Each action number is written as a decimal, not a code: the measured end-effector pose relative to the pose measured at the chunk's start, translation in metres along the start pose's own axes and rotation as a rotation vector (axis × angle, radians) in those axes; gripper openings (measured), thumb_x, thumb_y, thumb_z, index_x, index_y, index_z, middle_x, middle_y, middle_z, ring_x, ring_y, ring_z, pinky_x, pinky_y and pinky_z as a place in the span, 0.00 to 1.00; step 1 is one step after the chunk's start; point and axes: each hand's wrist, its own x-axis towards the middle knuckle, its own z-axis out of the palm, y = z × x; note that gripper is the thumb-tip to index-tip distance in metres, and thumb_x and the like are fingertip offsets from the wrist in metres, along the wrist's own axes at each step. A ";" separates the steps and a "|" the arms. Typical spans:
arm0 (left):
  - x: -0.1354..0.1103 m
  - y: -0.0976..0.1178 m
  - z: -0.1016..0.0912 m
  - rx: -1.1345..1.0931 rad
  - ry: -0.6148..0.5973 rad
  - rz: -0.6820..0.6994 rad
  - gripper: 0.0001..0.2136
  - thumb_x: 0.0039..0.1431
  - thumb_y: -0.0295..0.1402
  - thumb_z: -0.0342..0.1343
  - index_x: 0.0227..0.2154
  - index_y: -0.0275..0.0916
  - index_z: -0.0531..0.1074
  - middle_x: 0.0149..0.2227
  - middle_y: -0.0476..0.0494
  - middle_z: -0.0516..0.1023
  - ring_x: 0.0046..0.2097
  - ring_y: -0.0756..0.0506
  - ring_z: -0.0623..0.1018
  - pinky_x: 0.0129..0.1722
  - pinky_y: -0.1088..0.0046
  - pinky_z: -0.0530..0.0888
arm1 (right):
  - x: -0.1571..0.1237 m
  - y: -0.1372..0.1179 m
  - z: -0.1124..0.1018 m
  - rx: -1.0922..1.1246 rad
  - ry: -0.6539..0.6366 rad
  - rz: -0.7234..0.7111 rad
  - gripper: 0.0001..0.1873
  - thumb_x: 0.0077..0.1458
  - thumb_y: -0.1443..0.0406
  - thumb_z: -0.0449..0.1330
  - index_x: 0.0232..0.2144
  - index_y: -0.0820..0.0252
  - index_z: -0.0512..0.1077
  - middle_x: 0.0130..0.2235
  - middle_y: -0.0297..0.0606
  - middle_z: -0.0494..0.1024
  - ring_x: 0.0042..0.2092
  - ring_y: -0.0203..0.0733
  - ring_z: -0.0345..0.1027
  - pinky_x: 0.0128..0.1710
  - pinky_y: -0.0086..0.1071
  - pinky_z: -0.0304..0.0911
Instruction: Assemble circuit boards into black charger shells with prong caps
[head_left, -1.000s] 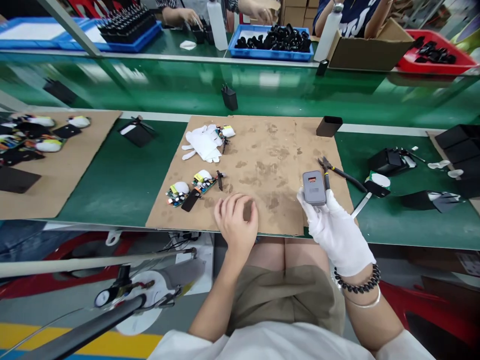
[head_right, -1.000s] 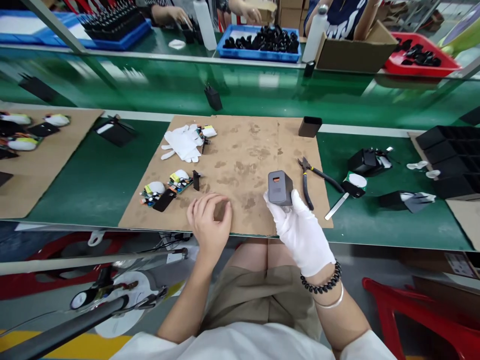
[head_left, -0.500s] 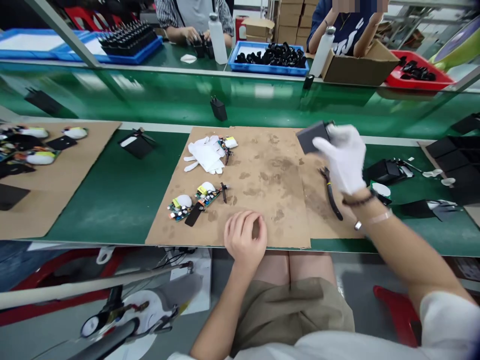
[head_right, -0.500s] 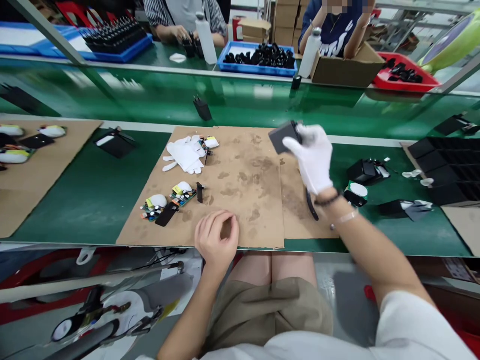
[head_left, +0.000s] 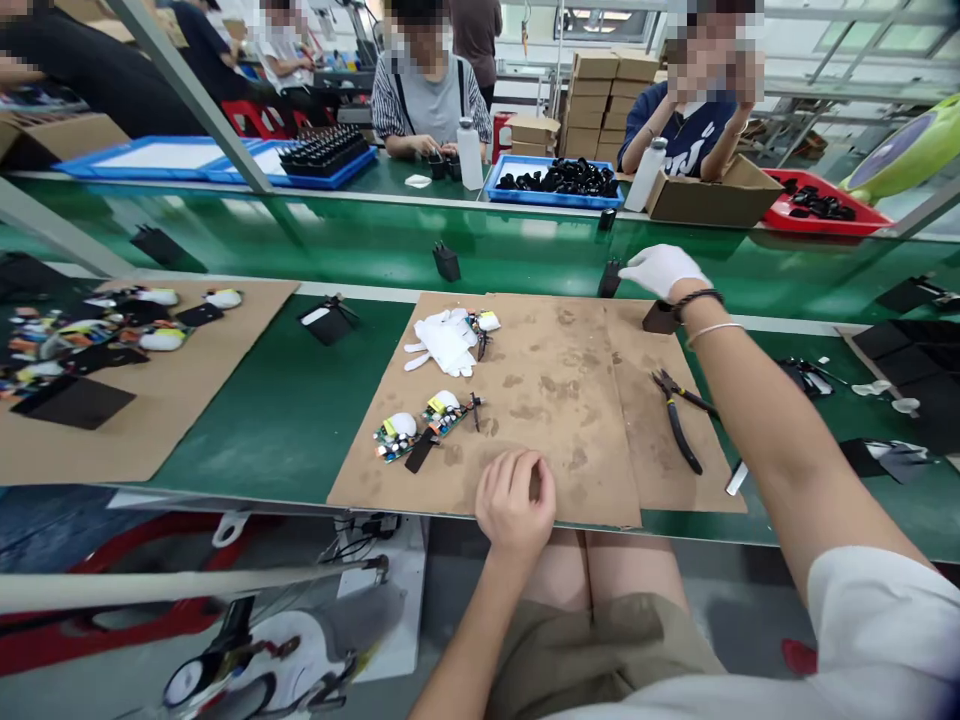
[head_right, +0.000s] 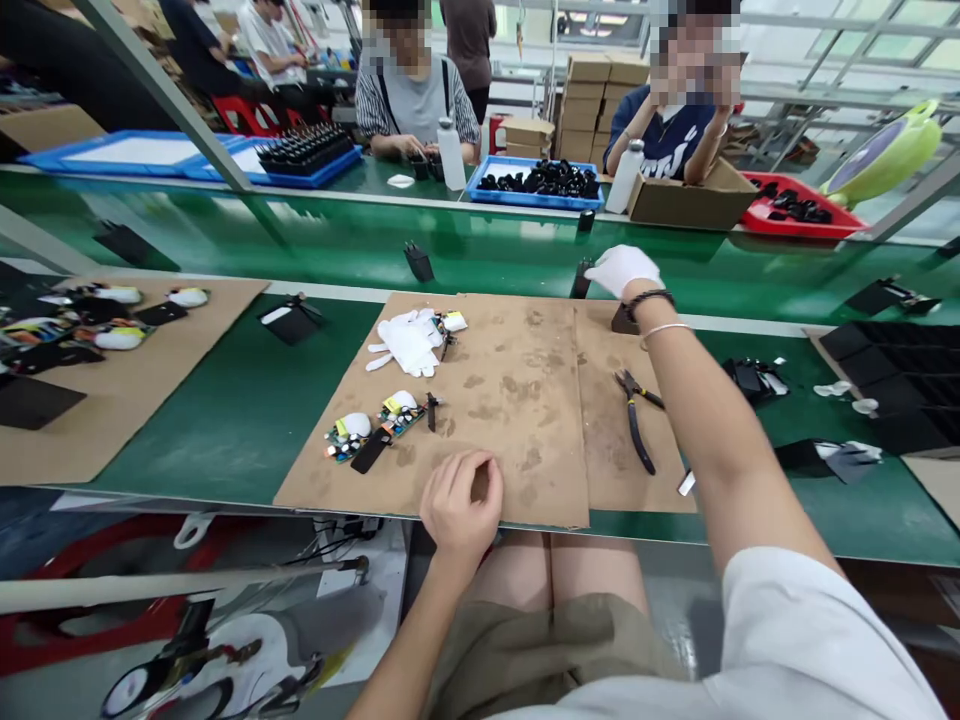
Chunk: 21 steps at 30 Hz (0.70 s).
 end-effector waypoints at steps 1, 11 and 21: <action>0.000 0.000 0.000 0.003 -0.003 0.000 0.05 0.60 0.23 0.57 0.33 0.39 0.74 0.32 0.46 0.82 0.37 0.45 0.79 0.41 0.70 0.71 | -0.007 0.010 -0.010 -0.003 -0.056 -0.010 0.16 0.64 0.58 0.60 0.49 0.63 0.74 0.55 0.46 0.75 0.56 0.48 0.70 0.56 0.48 0.67; -0.003 0.001 -0.003 -0.006 -0.005 -0.034 0.11 0.62 0.34 0.58 0.45 0.37 0.73 0.42 0.38 0.83 0.45 0.41 0.82 0.46 0.66 0.75 | -0.103 0.009 -0.011 0.025 -0.155 -0.051 0.21 0.58 0.61 0.66 0.50 0.68 0.74 0.51 0.52 0.79 0.51 0.51 0.74 0.54 0.45 0.69; -0.009 -0.009 -0.004 -0.107 -0.138 -0.138 0.16 0.63 0.41 0.58 0.48 0.36 0.71 0.38 0.38 0.83 0.39 0.39 0.84 0.39 0.64 0.79 | -0.199 -0.110 0.008 0.167 -0.666 -0.915 0.16 0.56 0.63 0.60 0.47 0.49 0.79 0.47 0.31 0.84 0.45 0.46 0.78 0.45 0.33 0.70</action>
